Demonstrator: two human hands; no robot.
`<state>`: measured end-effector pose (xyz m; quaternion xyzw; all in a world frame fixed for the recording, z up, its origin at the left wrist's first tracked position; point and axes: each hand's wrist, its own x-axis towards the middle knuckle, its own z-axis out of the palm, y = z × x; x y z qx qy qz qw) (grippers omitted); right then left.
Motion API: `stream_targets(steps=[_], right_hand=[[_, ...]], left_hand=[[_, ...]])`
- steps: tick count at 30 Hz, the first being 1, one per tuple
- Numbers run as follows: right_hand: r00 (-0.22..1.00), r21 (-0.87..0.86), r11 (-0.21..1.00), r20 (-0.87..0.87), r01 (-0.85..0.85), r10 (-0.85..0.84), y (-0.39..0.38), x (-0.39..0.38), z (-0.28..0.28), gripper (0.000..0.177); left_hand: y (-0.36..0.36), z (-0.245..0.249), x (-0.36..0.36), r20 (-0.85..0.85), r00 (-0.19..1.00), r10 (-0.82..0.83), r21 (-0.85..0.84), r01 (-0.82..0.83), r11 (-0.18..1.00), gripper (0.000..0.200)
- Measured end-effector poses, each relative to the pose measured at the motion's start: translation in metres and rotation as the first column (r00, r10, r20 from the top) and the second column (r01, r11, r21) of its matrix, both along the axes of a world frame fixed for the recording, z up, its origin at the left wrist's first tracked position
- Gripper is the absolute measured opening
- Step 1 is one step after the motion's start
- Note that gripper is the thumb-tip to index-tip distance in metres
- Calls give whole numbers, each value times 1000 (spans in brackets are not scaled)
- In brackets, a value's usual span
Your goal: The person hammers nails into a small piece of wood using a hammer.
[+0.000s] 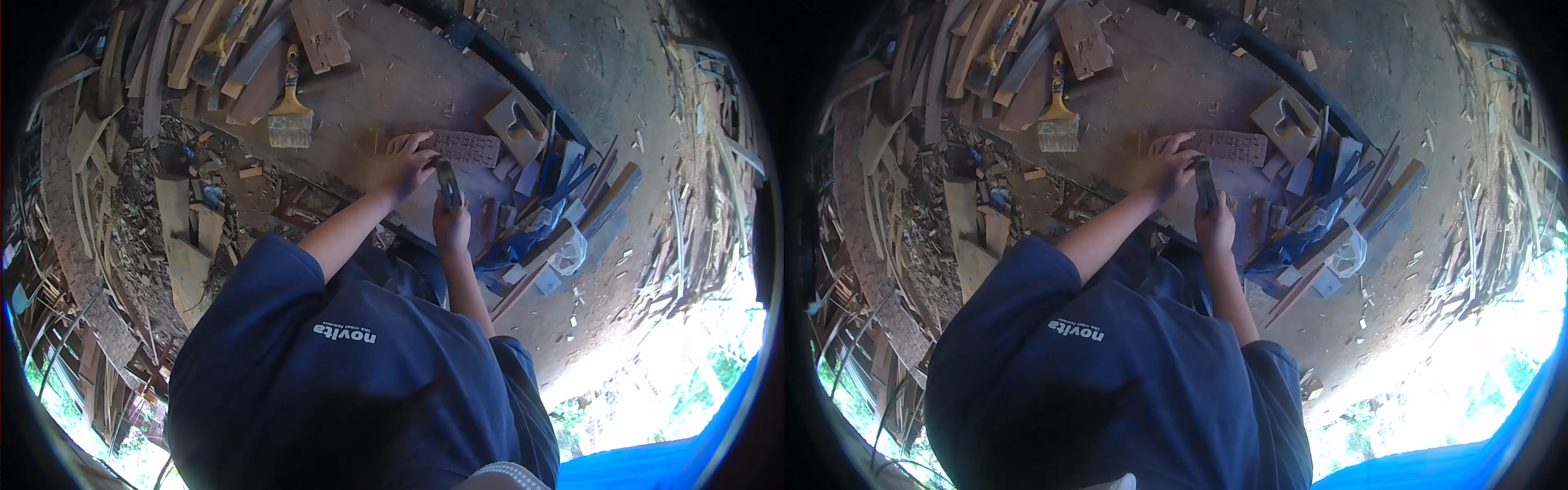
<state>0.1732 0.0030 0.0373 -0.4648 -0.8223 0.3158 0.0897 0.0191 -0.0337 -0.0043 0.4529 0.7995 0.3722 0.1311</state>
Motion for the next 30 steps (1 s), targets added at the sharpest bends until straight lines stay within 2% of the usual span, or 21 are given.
stream_targets(steps=[4, 6, 8, 9, 10, 12, 13, 15, 16, 17, 18, 19, 20, 22, 23, 25, 26, 28, 29, 30], right_hand=[[993, -49, 997, -95, 61, -66, -1, 1, 20, 25], [986, -60, 992, -114, 111, -118, -6, 14, 29, 26], [968, -167, 959, -70, 227, -242, -15, 29, 39, 27], [962, -273, 923, 33, 270, -272, -17, 35, 51, 33], [952, -271, 915, 19, 300, -306, -20, 47, 52, 33], [953, -238, 931, 195, 277, -234, -27, 68, 46, 40], [947, -236, 922, 178, 306, -269, -29, 72, 44, 40], [894, -350, 851, 363, 391, -262, -36, 81, 40, 47], [888, -351, 837, 350, 419, -298, -39, 86, 32, 47], [892, -361, 843, 368, 399, -264, -38, 88, 21, 47], [893, -371, 848, 386, 379, -230, -35, 89, 13, 48], [888, -499, 750, 379, 434, -262, -29, 87, 12, 47], [881, -497, 737, 370, 457, -297, -26, 84, 10, 47], [857, -514, 706, 439, 487, -272, -23, 76, 8, 43], [851, -515, 692, 429, 507, -304, -21, 74, 9, 43], [870, -406, 812, 437, 419, -230, -23, 67, 14, 44], [864, -413, 793, 430, 447, -263, -24, 64, 10, 44], [868, -427, 810, 460, 403, -189, -19, 62, 7, 42], [841, -451, 758, 489, 472, -233, -16, 59, 13, 40], [832, -446, 745, 489, 497, -262, -12, 58, 9, 40]], left_hand=[[2, 1, -3, -17, 1000, 1, 34, 0, 999, 14], [0, 0, -9, -4, 998, -64, 46, 64, 997, 16], [-5, 1, -15, 5, 988, -156, 59, 155, 986, 17], [-7, 3, -20, -7, 976, -219, 47, 219, 975, 20], [-7, 6, -24, -21, 959, -283, 35, 284, 958, 23], [-10, 12, -29, -21, 932, -362, -17, 362, 932, 26], [-11, 14, -32, -3, 916, -402, -72, 401, 913, 30], [-9, 13, -37, 8, 889, -457, -120, 455, 883, 30], [-5, 19, -38, 37, 877, -479, -167, 478, 862, 30], [-1, 25, -38, 23, 858, -513, -168, 509, 844, 30], [4, 40, -34, 7, 879, -476, -226, 465, 856, 33], [10, 48, -30, -13, 899, -437, -280, 417, 865, 37], [18, 52, -26, -23, 882, -470, -277, 446, 851, 37], [30, 43, -17, -159, 866, -474, -226, 435, 872, 60], [39, 37, -13, -170, 848, -503, -225, 463, 857, 60], [53, 27, -4, -234, 816, -528, -94, 522, 848, 73], [56, 25, -1, -238, 793, -561, -102, 554, 827, 73], [66, 27, 8, -338, 675, -656, -234, 615, 753, 78], [70, 28, 11, -341, 653, -676, -230, 640, 733, 78], [72, 25, 12, -363, 569, -738, -281, 688, 669, 74]])
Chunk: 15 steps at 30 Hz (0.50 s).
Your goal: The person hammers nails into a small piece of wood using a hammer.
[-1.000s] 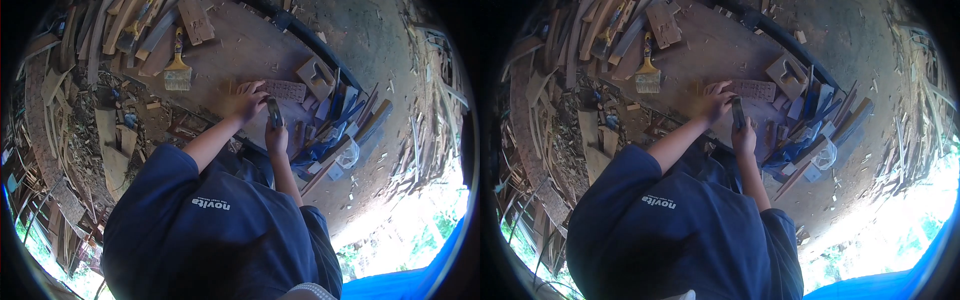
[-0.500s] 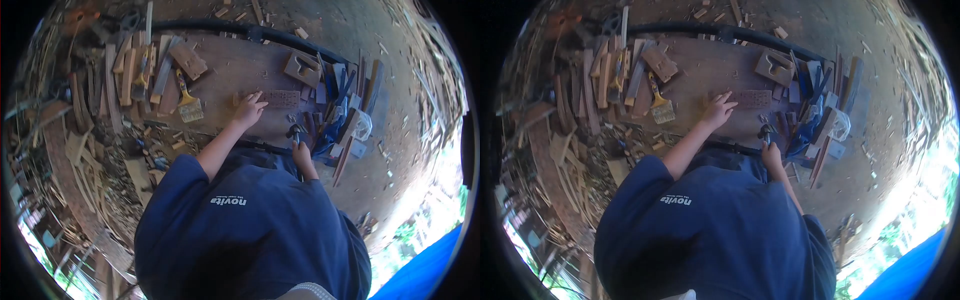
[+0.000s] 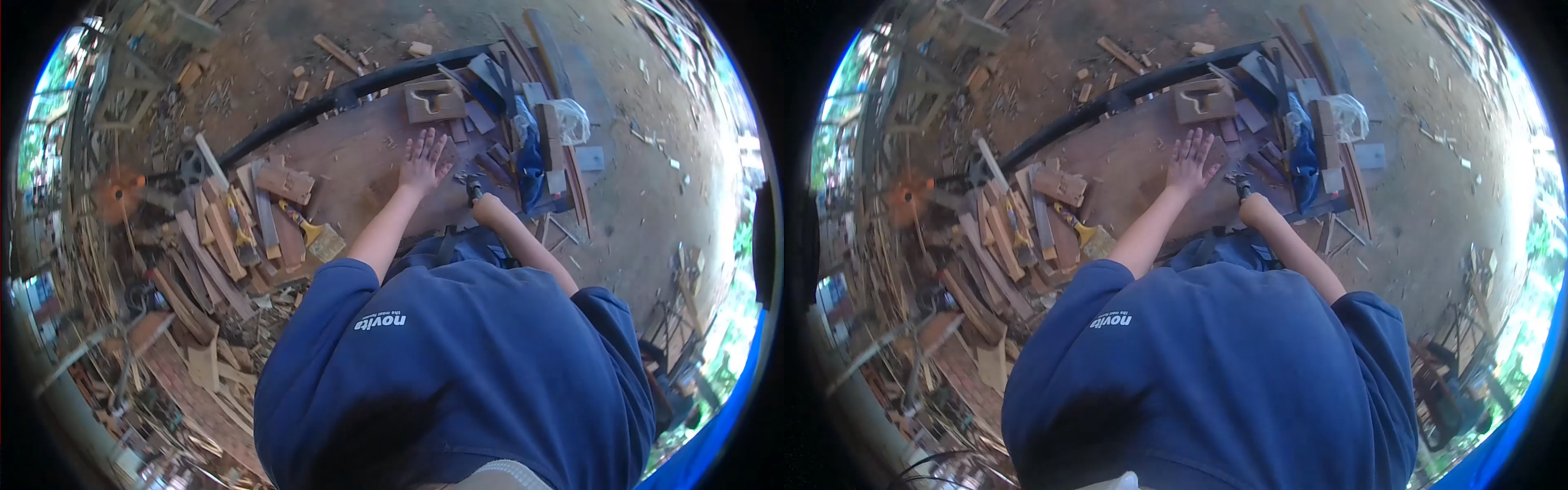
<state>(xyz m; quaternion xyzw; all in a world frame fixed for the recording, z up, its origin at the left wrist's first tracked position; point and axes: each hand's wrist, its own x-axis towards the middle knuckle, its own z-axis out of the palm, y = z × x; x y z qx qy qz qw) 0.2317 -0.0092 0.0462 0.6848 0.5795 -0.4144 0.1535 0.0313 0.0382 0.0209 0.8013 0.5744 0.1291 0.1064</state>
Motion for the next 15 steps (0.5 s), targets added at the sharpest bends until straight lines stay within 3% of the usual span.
stream_targets(steps=[2, 3, 5, 9, 11, 14, 15], right_hand=[[867, -61, 869, 66, -491, 494, 10, 2, -15, 34], [875, -61, 878, 67, -475, 479, 16, -1, -10, 34], [797, -271, 782, 77, -562, 599, 27, -13, 5, 24], [851, -358, 796, 8, -487, 525, 39, -19, -23, 15], [572, -310, 528, -66, -791, 818, 49, -24, -1, 15], [625, -376, 555, -89, -742, 776, 54, -27, -11, 20], [624, -364, 556, -95, -747, 776, 52, -27, -9, 20]], left_hand=[[3, -11, 4, -53, 993, -109, -17, 108, 994, 71], [3, -20, 4, -81, 992, -101, -17, 100, 995, 69], [3, -22, 4, -116, 989, -94, -19, 92, 996, 67], [4, -15, 8, -191, 978, -81, -47, 74, 996, 65], [5, -14, 9, -209, 975, -81, -59, 70, 996, 64], [3, -4, 11, -199, 978, -63, -136, 36, 990, 63], [4, 1, 13, -206, 977, -56, -233, 7, 972, 65]])
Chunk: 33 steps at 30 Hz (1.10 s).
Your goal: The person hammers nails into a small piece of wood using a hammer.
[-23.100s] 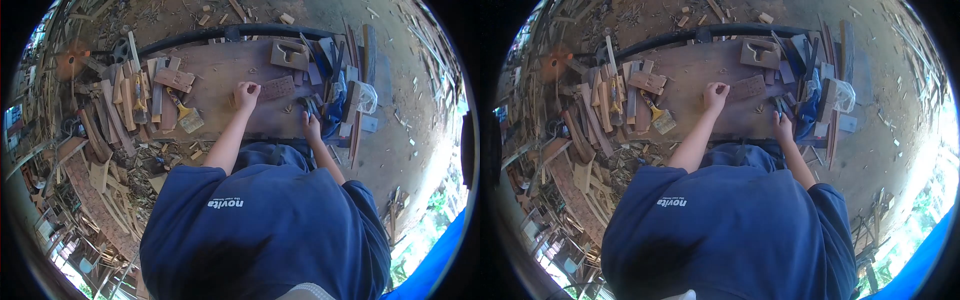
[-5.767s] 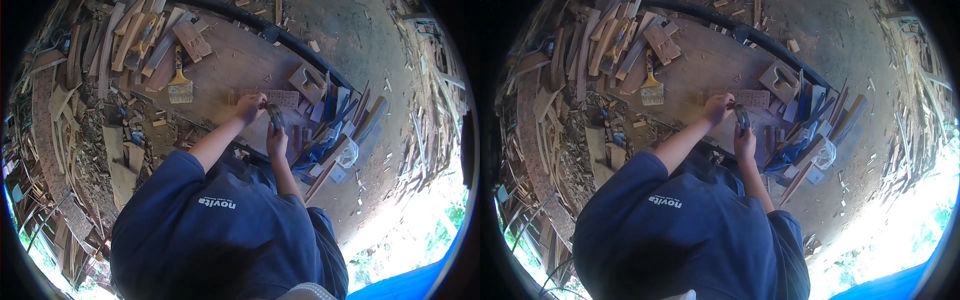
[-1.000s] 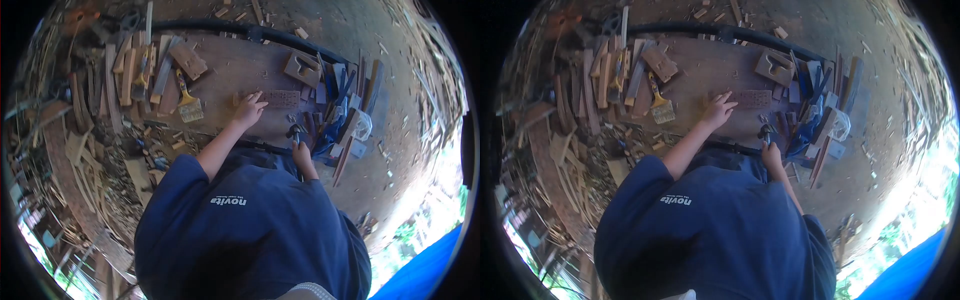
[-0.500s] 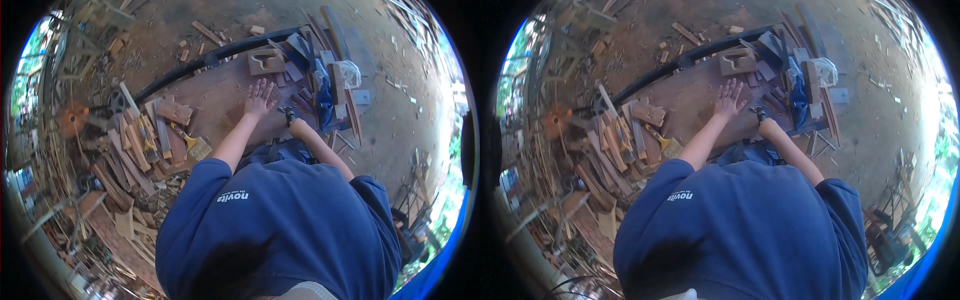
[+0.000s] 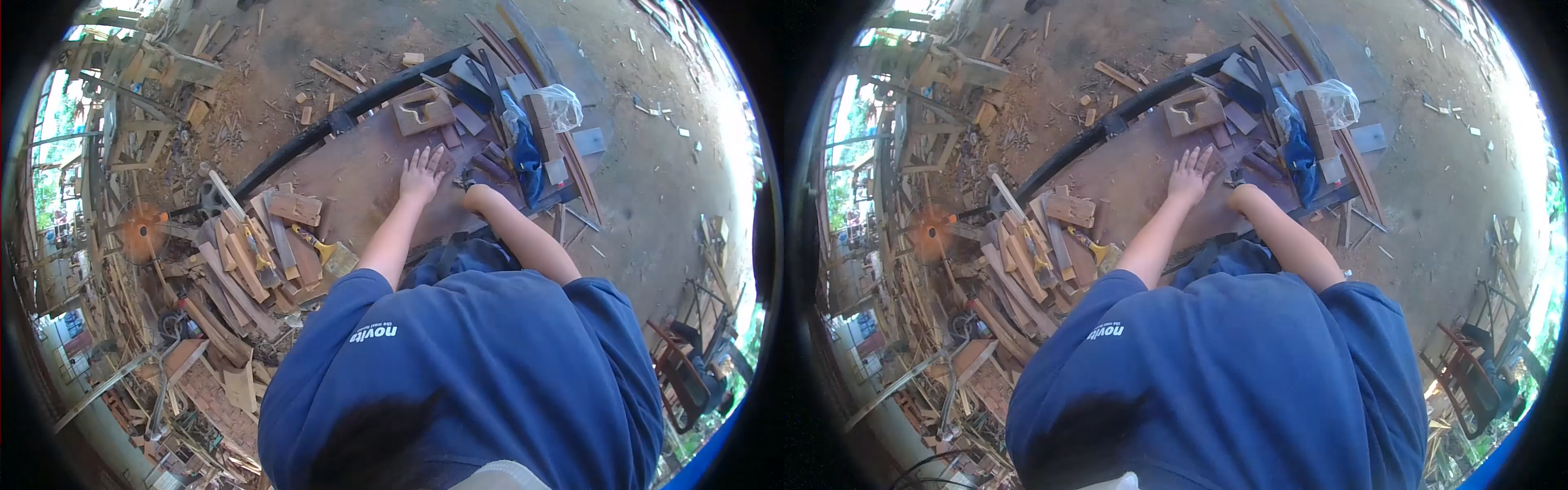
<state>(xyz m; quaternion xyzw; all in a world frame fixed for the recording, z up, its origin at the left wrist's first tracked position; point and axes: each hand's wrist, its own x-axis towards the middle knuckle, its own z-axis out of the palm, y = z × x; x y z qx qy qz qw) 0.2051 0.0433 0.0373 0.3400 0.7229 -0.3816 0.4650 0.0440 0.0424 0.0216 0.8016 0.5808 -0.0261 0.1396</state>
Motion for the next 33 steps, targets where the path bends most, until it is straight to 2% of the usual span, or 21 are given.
stream_targets(steps=[1, 2, 3, 5, 6, 8, 9, 10, 11, 12, 14, 15, 17, 21, 22, 23, 25, 26, 30, 32, 33], right_hand=[[997, 41, 996, -18, 78, -77, -4, 2, 3, 22], [987, 80, 984, -38, 158, -155, -7, 6, 6, 24], [987, 83, 984, -47, 159, -155, -7, 9, 4, 24], [972, 115, 975, -117, -189, 202, -9, 16, -1, 27], [969, 118, 973, -126, -199, 214, -14, 21, -15, 27], [985, 118, 982, -99, 149, -138, -24, 30, -52, 27], [986, 116, 983, -111, 141, -129, -23, 33, -44, 27], [972, 106, 968, -80, 227, -219, -22, 39, -29, 29], [950, 96, 945, -47, 313, -310, -21, 45, -16, 31], [950, 86, 946, -55, 311, -307, -21, 50, -10, 31], [978, 227, 966, -192, 120, -76, -21, 61, -3, 24], [978, 215, 970, -198, 114, -71, -20, 65, 5, 24], [915, 90, 921, -182, 380, -359, -15, 71, 16, 30], [923, 48, 936, -191, 348, -334, -13, 75, -3, 36], [930, 136, 939, -241, 316, -278, -19, 77, -22, 38], [934, 223, 932, -284, 285, -218, -27, 79, -41, 40], [925, 123, 936, -242, 330, -294, -18, 79, -22, 39], [909, 44, 923, -195, 383, -368, -12, 78, -9, 38], [915, -48, 924, -126, 380, -383, 3, 74, -1, 35], [961, 32, 984, -220, 178, -166, 6, 74, -10, 33], [962, 35, 984, -220, 172, -160, 10, 74, -6, 33]], left_hand=[[1, 5, 1, -14, 1000, 28, -98, -29, 995, 66], [2, 11, 1, -26, 999, 25, -93, -28, 995, 66], [4, 14, 2, -48, 997, 57, -146, -64, 987, 69], [6, 19, 5, -76, 991, 106, -199, -119, 973, 73], [10, 24, 7, -101, 992, 78, -242, -101, 965, 76], [16, 40, 10, -138, 989, 60, -283, -98, 954, 80], [16, 51, 14, -220, 975, -40, -295, -28, 955, 81], [17, 57, 17, -297, 944, -142, -315, 43, 948, 83], [17, 55, 16, -307, 941, -139, -320, 35, 947, 83], [15, 51, 15, -297, 943, -151, -315, 53, 948, 84], [12, 38, 12, -291, 943, -162, -321, 64, 945, 85], [10, 27, 9, -296, 942, -157, -281, 71, 957, 85], [6, 16, 8, -306, 941, -145, -254, 66, 965, 86], [0, 9, 3, -242, 964, -107, -91, 87, 992, 76], [0, 8, 1, -199, 973, -114, -22, 112, 993, 70], [1, 7, 0, -199, 974, -111, -42, 105, 994, 70], [2, 0, -1, -77, 992, -95, 75, 101, 992, 63], [0, -1, 0, -76, 993, -89, 55, 94, 994, 63], [3, -9, -2, -110, 990, -88, 130, 102, 986, 60], [2, -10, -3, -119, 988, -95, 163, 113, 980, 59], [2, -13, -4, -98, 991, -93, 161, 108, 981, 60]])
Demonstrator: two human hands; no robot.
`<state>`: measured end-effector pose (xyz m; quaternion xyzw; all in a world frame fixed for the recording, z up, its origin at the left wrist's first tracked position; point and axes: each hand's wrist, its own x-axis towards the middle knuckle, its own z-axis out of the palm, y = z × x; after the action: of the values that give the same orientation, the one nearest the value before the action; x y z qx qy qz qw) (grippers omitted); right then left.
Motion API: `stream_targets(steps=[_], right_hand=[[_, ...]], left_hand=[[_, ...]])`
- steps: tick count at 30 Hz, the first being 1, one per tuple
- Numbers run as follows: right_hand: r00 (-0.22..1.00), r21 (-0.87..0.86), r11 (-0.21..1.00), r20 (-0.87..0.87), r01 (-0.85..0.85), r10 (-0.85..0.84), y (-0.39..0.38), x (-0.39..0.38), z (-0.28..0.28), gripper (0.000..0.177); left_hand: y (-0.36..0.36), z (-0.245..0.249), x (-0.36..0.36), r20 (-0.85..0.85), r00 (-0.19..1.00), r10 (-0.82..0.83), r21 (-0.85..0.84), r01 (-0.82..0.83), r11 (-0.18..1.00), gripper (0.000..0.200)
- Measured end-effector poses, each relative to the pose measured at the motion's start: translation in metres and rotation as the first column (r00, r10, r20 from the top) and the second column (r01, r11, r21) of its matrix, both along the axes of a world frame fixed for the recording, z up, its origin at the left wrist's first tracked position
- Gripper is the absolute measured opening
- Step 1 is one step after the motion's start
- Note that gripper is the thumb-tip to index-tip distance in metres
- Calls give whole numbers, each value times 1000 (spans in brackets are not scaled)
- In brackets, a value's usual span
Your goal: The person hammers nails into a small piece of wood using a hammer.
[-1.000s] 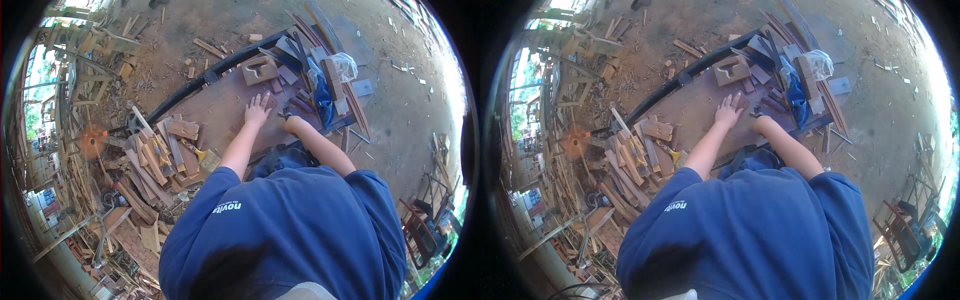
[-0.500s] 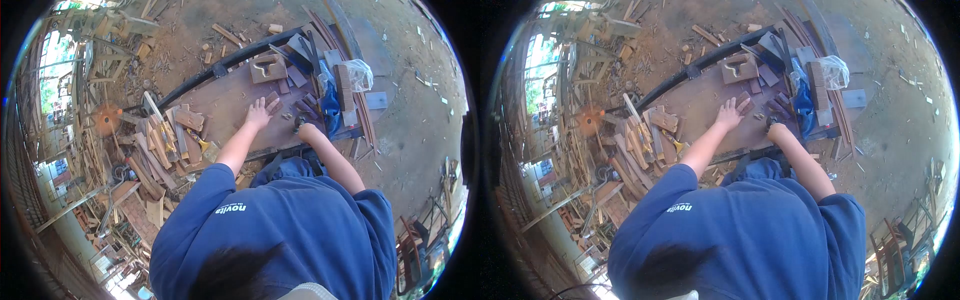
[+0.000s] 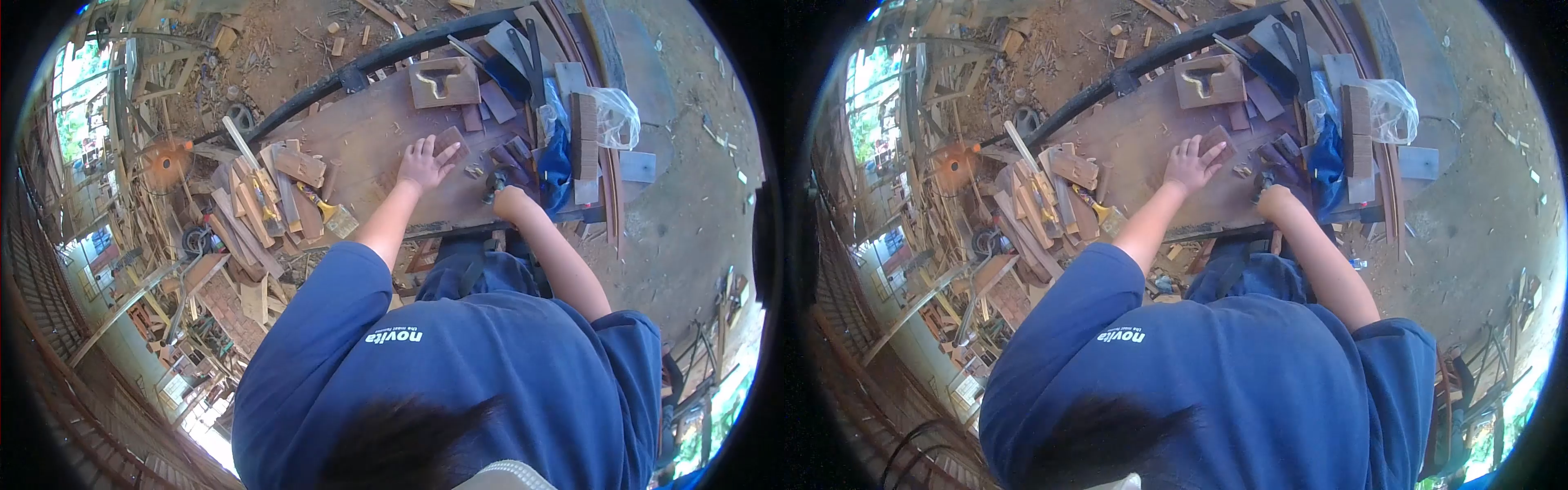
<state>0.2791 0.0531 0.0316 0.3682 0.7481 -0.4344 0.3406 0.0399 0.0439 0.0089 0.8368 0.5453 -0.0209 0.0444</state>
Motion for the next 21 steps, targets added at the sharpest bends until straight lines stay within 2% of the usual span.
stream_targets(steps=[2, 3, 5, 6, 8, 9, 10, 11, 12, 14, 15, 16, 17, 19, 21], right_hand=[[953, -4, 953, 31, -302, 302, 8, 0, 11, 34], [951, 6, 951, 28, -309, 308, 9, 2, 13, 34], [999, -86, 996, 27, -25, 27, 13, 4, 15, 36], [999, -80, 997, 22, -23, 25, 12, 6, 12, 36], [972, 95, 974, -94, -205, 213, 1, 11, -11, 34], [993, 50, 997, -95, -61, 65, -6, 10, -34, 37], [993, 55, 997, -98, -58, 63, -2, 11, -31, 37], [993, 31, 997, -99, -64, 66, -1, 12, -28, 37], [993, 5, 998, -99, -68, 68, 0, 12, -24, 38], [994, 1, 999, -108, -36, 36, -1, 11, -21, 39], [993, -2, 1000, -117, -15, 14, 0, 13, -22, 40], [994, -2, 1000, -111, -18, 18, -1, 16, -29, 40], [988, 7, 998, -143, -63, 64, -3, 15, -37, 42], [977, 14, 993, -178, -117, 118, 0, 16, -26, 43], [990, -156, 981, -61, 115, -126, 7, 19, -12, 45]], left_hand=[[1, -3, 1, 16, 1000, 10, 8, -10, 1000, 60], [0, 1, 2, -10, 1000, -2, 15, 2, 1000, 60], [5, 10, 3, -45, 999, -15, 37, 16, 999, 61], [7, 19, 2, -57, 998, -32, 63, 36, 997, 56], [20, 33, 8, -69, 996, -51, 89, 57, 994, 51], [36, 39, 11, -19, 997, 76, 13, -76, 997, 43], [52, 38, 11, 22, 979, 204, -69, -202, 977, 35], [70, 35, 15, 164, 933, 319, -47, -316, 948, 21], [88, 32, 17, 164, 935, 313, -46, -310, 950, 21], [122, 31, 27, 177, 868, 463, -72, -458, 886, 9], [135, 32, 34, 184, 867, 463, -74, -458, 886, 9], [145, 32, 39, 145, 832, 535, -111, -523, 845, 9], [152, 33, 43, 100, 791, 603, -145, -588, 795, 8], [159, 25, 45, 76, 780, 622, -123, -611, 782, 10], [158, 19, 47, 54, 763, 644, -92, -638, 764, 12]])
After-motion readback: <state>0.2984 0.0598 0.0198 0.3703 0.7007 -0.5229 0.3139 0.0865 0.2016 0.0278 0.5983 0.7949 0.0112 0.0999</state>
